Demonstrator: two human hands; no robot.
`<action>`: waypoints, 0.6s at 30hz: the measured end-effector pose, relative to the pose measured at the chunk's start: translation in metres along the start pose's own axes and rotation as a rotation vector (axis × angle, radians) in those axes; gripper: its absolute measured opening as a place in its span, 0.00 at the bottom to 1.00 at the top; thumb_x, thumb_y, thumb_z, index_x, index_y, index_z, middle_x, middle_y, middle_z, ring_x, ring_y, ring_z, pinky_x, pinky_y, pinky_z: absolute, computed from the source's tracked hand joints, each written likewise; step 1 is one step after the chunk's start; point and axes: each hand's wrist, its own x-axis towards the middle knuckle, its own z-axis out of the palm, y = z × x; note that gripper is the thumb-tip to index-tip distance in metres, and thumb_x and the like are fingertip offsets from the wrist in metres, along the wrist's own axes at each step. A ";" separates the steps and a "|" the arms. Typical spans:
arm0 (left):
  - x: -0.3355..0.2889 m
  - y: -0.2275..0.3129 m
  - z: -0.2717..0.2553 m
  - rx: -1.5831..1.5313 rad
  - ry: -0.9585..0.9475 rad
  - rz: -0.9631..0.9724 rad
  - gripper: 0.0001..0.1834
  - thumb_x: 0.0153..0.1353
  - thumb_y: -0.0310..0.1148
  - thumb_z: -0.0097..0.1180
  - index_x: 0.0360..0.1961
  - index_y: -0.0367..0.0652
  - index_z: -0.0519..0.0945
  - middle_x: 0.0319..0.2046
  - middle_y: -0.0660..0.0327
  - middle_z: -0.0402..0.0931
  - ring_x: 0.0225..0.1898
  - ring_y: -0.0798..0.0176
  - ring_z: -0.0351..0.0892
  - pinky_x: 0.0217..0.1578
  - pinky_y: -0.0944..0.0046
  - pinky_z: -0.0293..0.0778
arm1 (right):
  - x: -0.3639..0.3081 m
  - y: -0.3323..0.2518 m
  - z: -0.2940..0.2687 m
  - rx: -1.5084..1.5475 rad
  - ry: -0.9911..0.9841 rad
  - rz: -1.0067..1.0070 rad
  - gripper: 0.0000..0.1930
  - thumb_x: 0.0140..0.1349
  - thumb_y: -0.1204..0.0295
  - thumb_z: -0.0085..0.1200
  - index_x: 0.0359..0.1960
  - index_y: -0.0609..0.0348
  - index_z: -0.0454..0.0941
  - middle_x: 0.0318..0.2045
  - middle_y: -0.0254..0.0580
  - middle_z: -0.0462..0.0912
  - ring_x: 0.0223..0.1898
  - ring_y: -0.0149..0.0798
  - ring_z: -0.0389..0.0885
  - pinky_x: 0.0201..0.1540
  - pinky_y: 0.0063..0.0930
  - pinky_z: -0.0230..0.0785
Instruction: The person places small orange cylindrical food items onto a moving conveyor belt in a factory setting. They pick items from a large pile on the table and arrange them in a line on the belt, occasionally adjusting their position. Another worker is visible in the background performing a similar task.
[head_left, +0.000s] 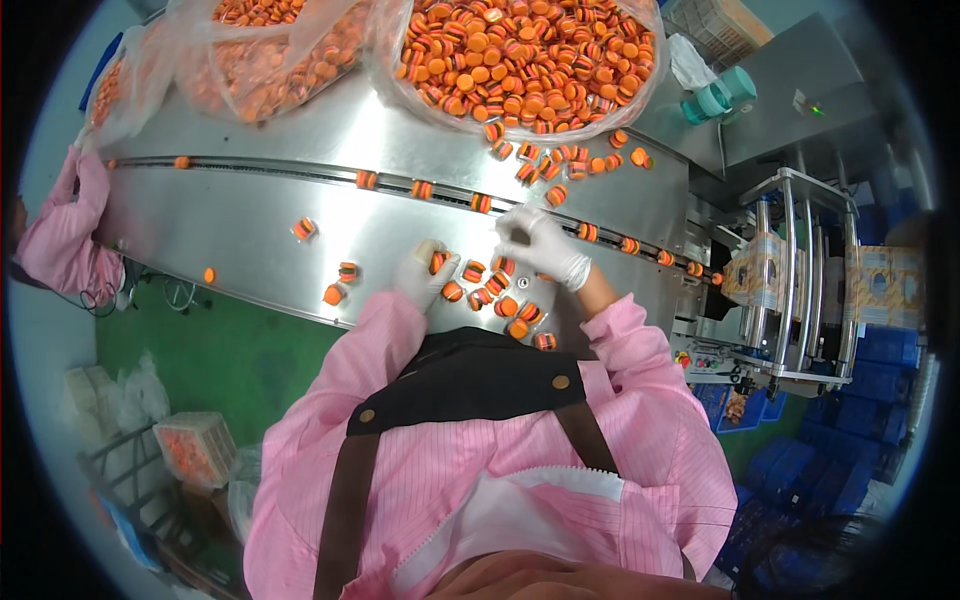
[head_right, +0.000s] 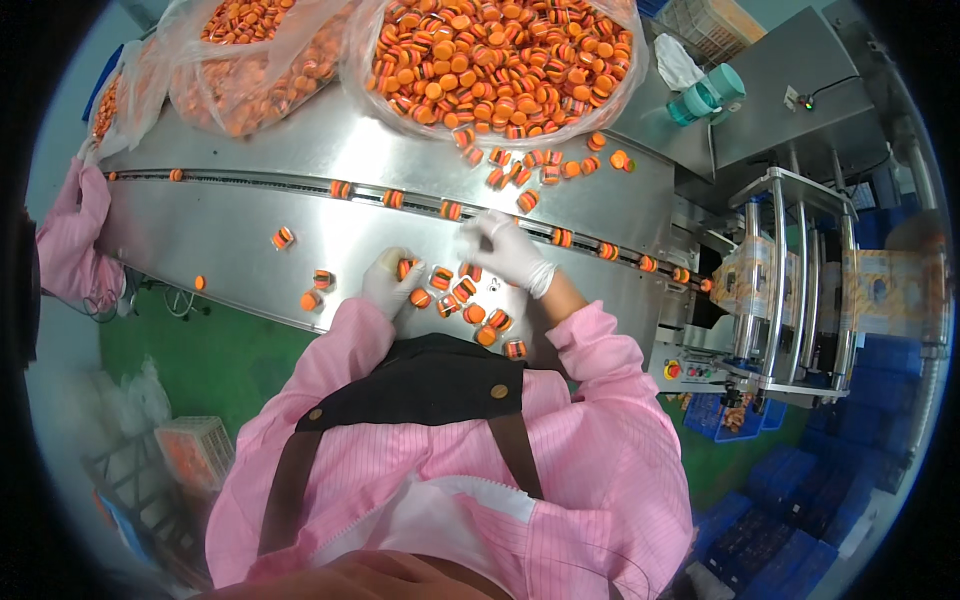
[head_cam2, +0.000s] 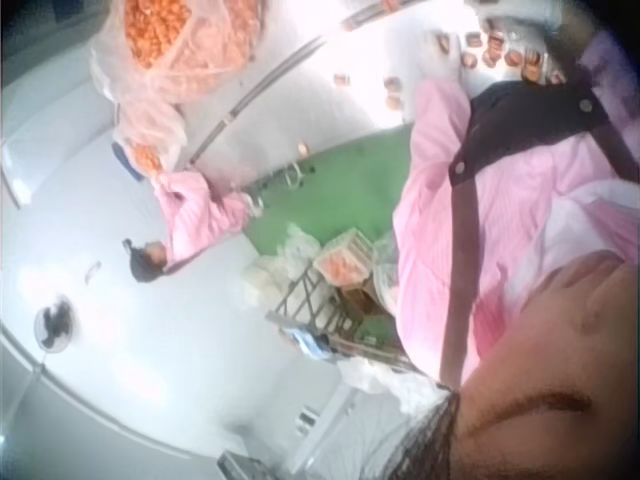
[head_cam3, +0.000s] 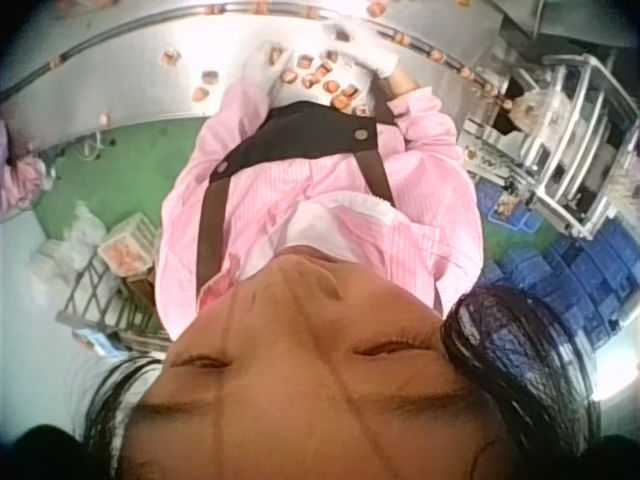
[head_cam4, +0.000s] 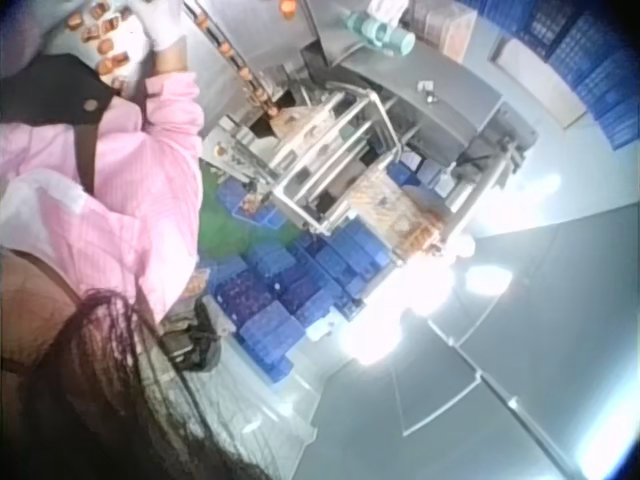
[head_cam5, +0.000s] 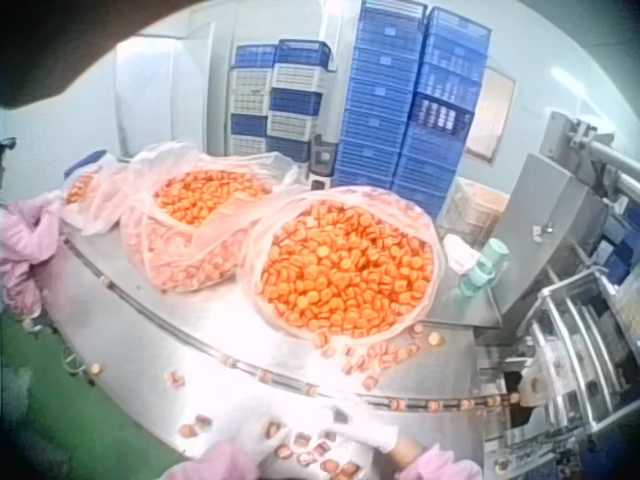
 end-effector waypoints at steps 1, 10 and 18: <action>0.000 0.000 0.000 0.003 -0.002 -0.003 0.13 0.56 0.37 0.63 0.35 0.40 0.77 0.31 0.53 0.78 0.32 0.53 0.79 0.35 0.60 0.74 | 0.007 0.005 -0.007 0.033 0.122 0.029 0.18 0.54 0.64 0.62 0.43 0.59 0.77 0.38 0.48 0.75 0.42 0.47 0.75 0.51 0.35 0.66; 0.000 -0.014 0.007 -0.007 0.052 0.044 0.16 0.55 0.43 0.63 0.35 0.42 0.78 0.28 0.53 0.79 0.31 0.48 0.79 0.33 0.55 0.74 | 0.110 0.078 -0.103 -0.397 0.756 0.250 0.32 0.49 0.58 0.65 0.55 0.57 0.70 0.49 0.61 0.68 0.48 0.55 0.73 0.53 0.40 0.67; -0.001 -0.012 0.004 -0.032 0.070 0.094 0.14 0.55 0.40 0.64 0.36 0.43 0.79 0.33 0.55 0.79 0.34 0.50 0.79 0.35 0.57 0.74 | 0.151 0.097 -0.120 -0.295 0.642 0.592 0.26 0.58 0.58 0.56 0.55 0.57 0.69 0.45 0.61 0.77 0.47 0.57 0.78 0.52 0.44 0.69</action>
